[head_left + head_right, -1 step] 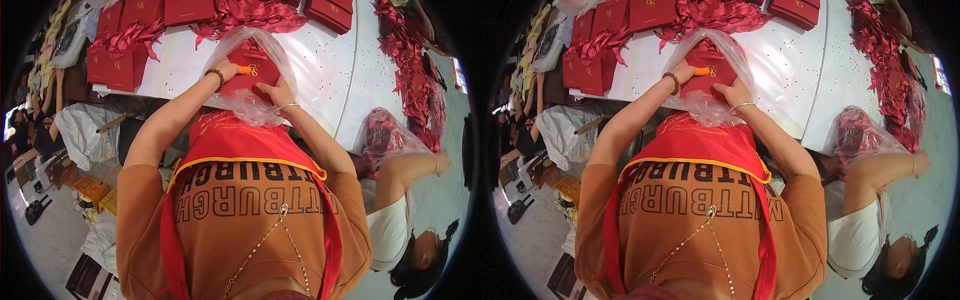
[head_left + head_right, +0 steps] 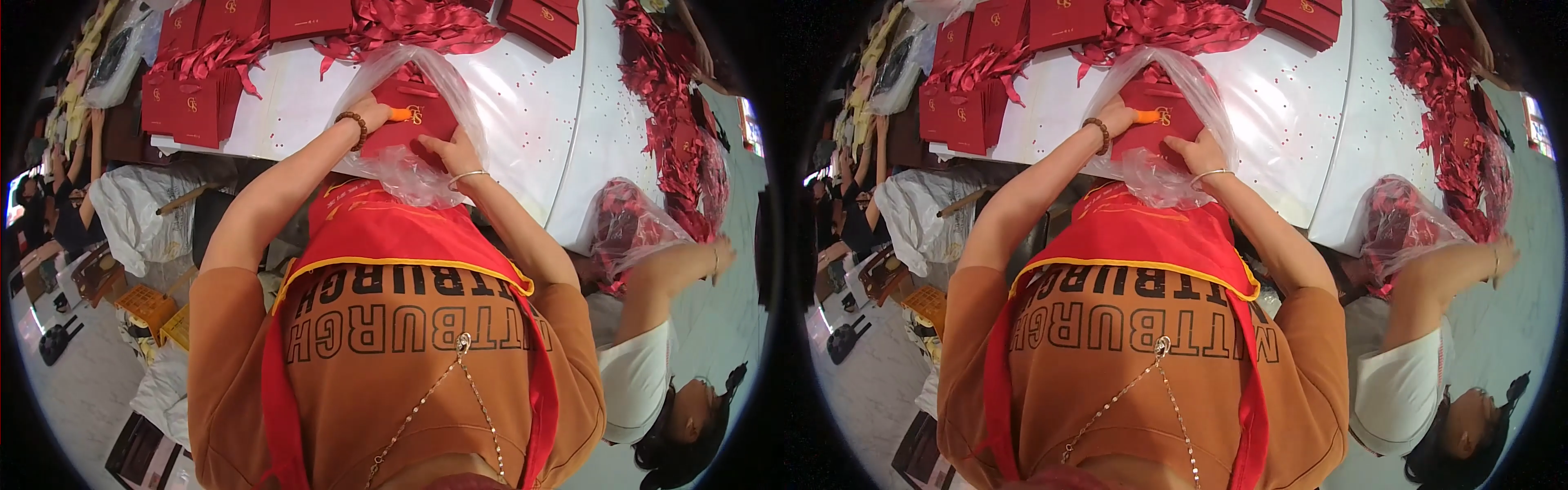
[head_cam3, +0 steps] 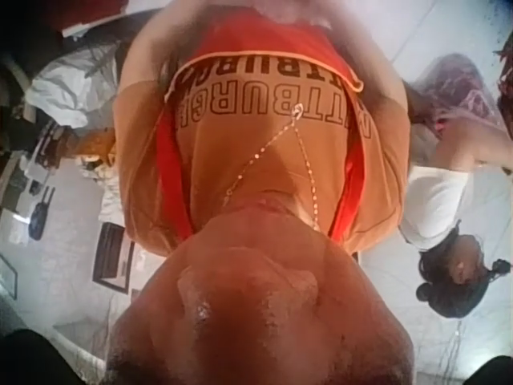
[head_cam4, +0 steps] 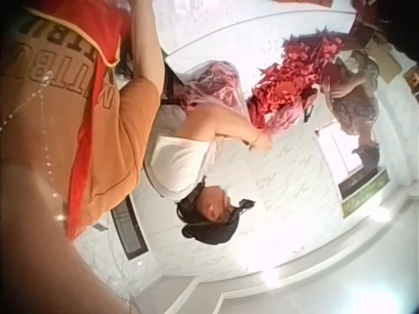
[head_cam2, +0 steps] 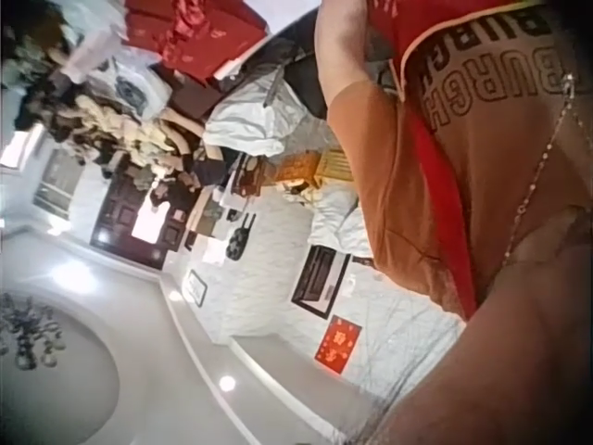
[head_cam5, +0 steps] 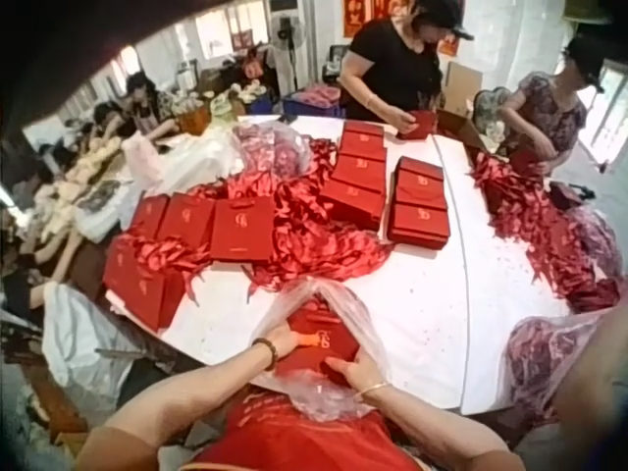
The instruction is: Packaging stacks of red gift bags into large plastic sacks.
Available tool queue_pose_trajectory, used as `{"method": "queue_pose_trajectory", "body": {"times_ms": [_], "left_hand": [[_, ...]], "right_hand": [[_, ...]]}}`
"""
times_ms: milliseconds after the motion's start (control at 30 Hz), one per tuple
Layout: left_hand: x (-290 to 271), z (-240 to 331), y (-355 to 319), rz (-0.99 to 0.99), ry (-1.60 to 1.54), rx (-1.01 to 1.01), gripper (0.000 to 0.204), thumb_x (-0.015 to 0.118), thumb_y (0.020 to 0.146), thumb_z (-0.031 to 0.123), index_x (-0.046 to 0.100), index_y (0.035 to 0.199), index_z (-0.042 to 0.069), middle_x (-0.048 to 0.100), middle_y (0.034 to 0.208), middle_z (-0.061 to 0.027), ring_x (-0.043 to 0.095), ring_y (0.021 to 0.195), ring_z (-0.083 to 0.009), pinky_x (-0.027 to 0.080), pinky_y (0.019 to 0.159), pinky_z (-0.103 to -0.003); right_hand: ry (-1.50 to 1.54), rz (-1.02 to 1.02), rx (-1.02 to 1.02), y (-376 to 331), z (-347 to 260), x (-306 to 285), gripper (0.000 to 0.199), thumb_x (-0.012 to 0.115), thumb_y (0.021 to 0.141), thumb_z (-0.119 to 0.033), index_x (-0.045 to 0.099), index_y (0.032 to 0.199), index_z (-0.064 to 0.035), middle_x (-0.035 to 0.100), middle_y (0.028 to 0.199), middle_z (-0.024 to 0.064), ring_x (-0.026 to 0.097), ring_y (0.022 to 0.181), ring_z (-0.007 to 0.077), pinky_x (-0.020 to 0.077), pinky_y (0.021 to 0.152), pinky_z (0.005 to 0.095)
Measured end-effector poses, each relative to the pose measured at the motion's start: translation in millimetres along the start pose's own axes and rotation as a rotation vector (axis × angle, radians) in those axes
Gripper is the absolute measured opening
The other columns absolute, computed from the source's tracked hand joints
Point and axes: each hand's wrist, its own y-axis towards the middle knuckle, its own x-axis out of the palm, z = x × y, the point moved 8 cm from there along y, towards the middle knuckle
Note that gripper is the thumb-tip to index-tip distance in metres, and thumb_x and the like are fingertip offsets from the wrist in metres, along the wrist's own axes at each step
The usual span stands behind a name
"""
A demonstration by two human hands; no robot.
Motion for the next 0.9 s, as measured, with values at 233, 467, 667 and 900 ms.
{"method": "queue_pose_trajectory", "body": {"times_ms": [233, 467, 667, 900], "left_hand": [[2, 5, -5, 0.025, 0.055, 0.038, 0.080, 0.072, 0.062, 0.050, 0.051, 0.110, -0.011, 0.055, 0.111, -0.0253, 0.055, 0.103, -0.0311, 0.042, 0.084, -0.036], [3, 6, 2, -0.137, 0.122, 0.022, 0.089, 0.070, 0.064, 0.053, 0.044, 0.116, -0.014, 0.055, 0.109, -0.0272, 0.055, 0.102, -0.0321, 0.042, 0.085, -0.036], [0, 3, 1, -0.006, 0.066, 0.060, 0.110, 0.076, 0.056, 0.051, 0.025, 0.130, -0.011, 0.037, 0.129, -0.0287, 0.038, 0.123, -0.0318, 0.031, 0.100, -0.034], [-4, 8, 5, -0.014, 0.102, 0.102, 0.103, 0.074, 0.062, 0.041, 0.019, 0.133, -0.010, 0.028, 0.136, -0.0275, 0.027, 0.129, -0.0338, 0.025, 0.105, -0.035]], "right_hand": [[0.106, 0.079, 0.038, 4, 9, 2, 0.059, 0.071, 0.069, -0.035, 0.052, 0.099, 0.0126, 0.059, 0.088, 0.0198, 0.056, 0.082, 0.0265, 0.0426, 0.075, 0.0353], [0.124, 0.032, -0.040, 9, 10, -1, 0.057, 0.069, 0.072, -0.028, 0.048, 0.110, 0.0098, 0.058, 0.103, 0.0224, 0.057, 0.093, 0.0292, 0.0426, 0.082, 0.0344], [-0.251, 0.079, -0.294, -33, -57, -10, 0.066, 0.068, 0.070, -0.023, 0.040, 0.123, 0.0041, 0.046, 0.120, 0.0232, 0.046, 0.111, 0.0345, 0.0382, 0.092, 0.0383], [-1.224, -0.022, -0.765, -38, -88, 44, 0.076, 0.063, 0.071, -0.015, 0.027, 0.138, -0.0138, 0.028, 0.139, 0.0123, 0.021, 0.131, 0.0347, 0.0327, 0.095, 0.0532]]}}
